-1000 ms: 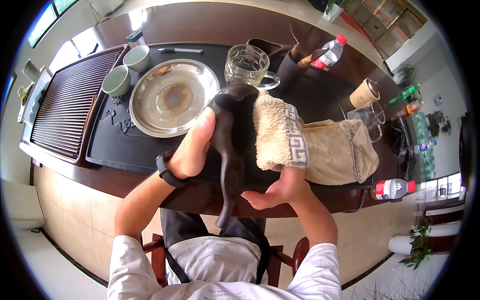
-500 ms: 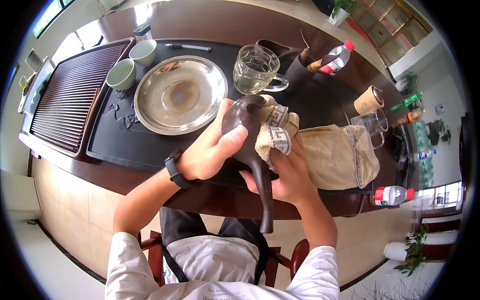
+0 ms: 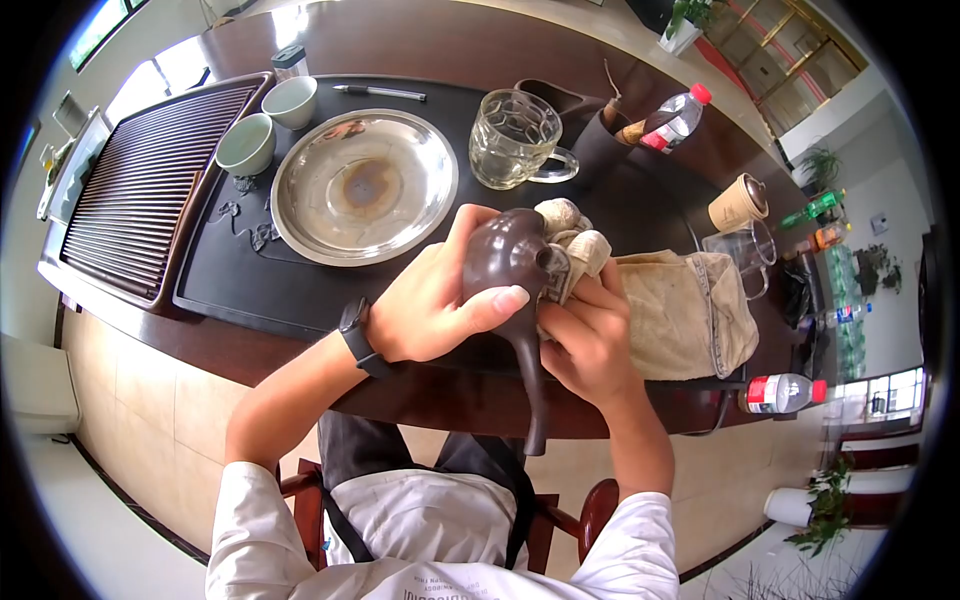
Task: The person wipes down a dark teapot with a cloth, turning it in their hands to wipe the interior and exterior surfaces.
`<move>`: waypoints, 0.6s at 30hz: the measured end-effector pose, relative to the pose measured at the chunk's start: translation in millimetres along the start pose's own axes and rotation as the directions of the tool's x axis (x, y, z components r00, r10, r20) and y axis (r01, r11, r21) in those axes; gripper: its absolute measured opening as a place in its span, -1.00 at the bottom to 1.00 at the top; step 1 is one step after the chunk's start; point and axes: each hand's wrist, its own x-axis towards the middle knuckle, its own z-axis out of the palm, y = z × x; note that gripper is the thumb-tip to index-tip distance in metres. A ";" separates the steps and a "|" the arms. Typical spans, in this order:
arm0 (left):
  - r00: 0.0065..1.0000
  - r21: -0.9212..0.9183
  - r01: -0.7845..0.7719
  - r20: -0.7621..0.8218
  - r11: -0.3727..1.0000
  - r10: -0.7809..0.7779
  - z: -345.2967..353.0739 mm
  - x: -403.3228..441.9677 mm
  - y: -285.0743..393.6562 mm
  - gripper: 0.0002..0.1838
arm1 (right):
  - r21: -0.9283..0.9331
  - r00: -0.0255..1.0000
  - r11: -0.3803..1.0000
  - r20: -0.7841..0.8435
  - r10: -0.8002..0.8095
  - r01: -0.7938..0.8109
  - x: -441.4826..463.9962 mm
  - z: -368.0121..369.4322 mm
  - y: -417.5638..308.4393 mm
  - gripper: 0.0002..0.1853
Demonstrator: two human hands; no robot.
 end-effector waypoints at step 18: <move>0.993 -0.162 0.030 0.121 0.986 -0.011 3.2 0.7 -0.8 -0.29 | -0.019 0.996 0.997 -0.055 -0.077 0.076 -3.1 -5.3 -6.7 -0.82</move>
